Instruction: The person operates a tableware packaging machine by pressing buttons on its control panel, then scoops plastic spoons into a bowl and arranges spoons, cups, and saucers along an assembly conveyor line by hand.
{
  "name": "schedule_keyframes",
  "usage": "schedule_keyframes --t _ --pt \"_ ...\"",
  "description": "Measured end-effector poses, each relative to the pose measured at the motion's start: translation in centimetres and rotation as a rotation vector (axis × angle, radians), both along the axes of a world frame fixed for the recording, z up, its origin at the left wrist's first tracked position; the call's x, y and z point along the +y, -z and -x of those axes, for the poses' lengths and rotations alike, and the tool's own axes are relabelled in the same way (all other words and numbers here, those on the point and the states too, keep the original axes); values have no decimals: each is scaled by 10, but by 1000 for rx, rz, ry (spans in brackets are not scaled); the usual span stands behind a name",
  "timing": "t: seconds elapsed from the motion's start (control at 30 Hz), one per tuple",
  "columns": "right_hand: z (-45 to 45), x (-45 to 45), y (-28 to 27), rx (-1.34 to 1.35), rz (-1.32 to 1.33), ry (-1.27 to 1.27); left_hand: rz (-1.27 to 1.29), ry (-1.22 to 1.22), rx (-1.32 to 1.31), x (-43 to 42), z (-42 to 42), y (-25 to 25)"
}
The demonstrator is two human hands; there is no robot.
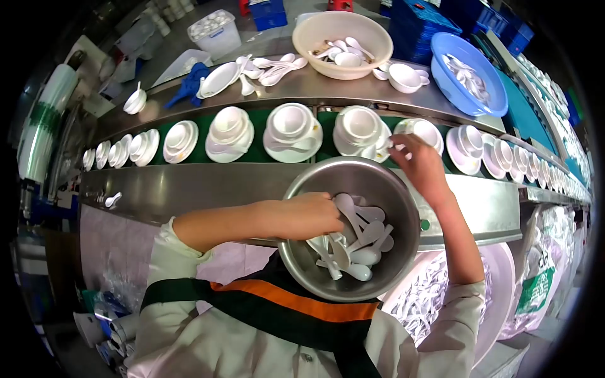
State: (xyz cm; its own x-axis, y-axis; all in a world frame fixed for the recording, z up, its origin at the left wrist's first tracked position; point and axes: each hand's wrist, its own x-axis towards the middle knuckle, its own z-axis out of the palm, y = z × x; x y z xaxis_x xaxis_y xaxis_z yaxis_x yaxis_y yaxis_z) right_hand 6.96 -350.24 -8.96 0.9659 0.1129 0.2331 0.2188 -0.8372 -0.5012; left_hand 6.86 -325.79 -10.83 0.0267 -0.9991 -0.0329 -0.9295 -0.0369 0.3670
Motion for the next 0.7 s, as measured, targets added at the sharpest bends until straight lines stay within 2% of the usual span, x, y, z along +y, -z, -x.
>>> schedule_keyframes --t 0.03,0.07,0.1,0.13,0.17,0.2,0.27,0.4,0.47,0.53,0.6,0.67,0.7 --pt "15 11 -10 19 0 -45 -57 -37 131 1 -1 -6" --pt "29 20 -20 228 -20 -108 -117 -81 259 2 -3 -8" --pt "38 15 -10 74 217 -389 63 -50 332 3 -6 3" --pt "49 16 -4 243 265 -522 65 -48 330 3 -8 -1" --pt "58 17 8 234 430 -625 105 -57 482 1 -12 -7" --pt "69 19 13 372 373 -532 143 -55 635 -3 -16 -14" --pt "80 16 33 330 505 -532 126 -30 629 -8 -26 -18" --pt "90 -9 29 374 605 -503 370 -322 1197 -37 -46 -8" --pt "89 -14 12 302 440 -381 368 -521 1328 -39 -71 -14" --pt "85 -25 -5 235 452 -311 503 -539 1375 -43 -100 1" --pt "78 -44 -20 149 83 -139 593 -703 1279 -45 -122 24" --pt "69 -87 -21 101 77 107 535 -871 1095 -65 -133 36" --pt "58 -102 -13 73 162 209 527 -866 1104 -72 -140 47"
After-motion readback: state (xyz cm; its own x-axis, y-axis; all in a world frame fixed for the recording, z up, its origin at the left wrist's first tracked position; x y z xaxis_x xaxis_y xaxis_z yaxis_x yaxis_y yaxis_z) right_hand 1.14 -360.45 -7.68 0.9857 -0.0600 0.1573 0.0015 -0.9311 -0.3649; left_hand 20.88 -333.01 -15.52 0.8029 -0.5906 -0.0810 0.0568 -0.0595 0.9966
